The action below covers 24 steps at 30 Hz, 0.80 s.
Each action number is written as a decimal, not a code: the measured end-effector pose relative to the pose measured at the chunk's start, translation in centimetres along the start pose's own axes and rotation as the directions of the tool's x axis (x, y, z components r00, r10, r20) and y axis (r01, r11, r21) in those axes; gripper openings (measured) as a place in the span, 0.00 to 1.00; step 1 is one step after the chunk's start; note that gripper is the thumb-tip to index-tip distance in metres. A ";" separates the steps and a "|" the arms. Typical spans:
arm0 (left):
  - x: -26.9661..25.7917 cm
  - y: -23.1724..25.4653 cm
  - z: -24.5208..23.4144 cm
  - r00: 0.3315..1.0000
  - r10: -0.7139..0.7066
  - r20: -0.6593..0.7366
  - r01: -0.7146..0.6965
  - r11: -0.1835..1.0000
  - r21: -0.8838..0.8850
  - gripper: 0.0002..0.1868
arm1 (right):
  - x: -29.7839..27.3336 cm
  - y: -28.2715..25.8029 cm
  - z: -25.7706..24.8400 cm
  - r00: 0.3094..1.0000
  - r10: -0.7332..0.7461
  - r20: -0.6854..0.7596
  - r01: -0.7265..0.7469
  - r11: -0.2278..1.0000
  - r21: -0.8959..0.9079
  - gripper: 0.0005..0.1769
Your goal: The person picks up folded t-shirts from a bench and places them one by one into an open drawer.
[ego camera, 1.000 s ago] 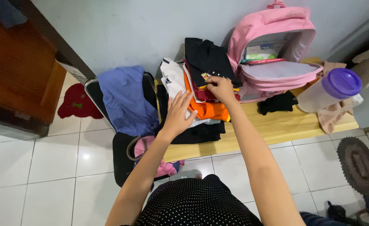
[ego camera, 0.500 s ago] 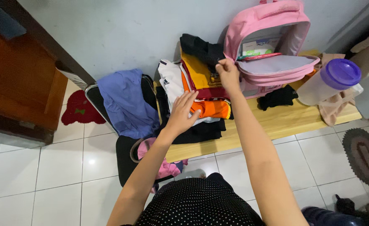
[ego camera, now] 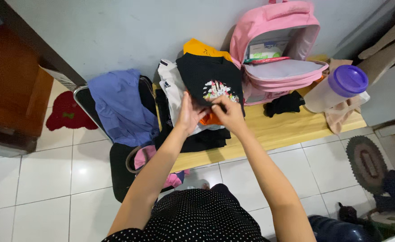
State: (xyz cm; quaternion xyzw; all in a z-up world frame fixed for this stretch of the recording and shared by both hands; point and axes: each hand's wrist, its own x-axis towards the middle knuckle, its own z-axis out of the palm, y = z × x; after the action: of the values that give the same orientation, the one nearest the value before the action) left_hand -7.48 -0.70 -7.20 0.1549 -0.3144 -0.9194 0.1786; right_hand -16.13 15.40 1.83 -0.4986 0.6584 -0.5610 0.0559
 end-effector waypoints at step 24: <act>1.6 3.0 -0.6 0.968 0.192 -0.164 -0.080 0.850 0.520 0.24 | 2.2 16.7 -4.2 0.793 0.573 -0.206 -0.599 0.795 -0.095 0.32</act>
State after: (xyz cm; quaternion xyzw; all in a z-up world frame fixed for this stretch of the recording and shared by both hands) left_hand -7.94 -3.94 -6.00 0.2700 -0.5357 -0.7667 0.2285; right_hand -29.77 14.55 -8.86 -0.2234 0.8247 -0.5023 0.1332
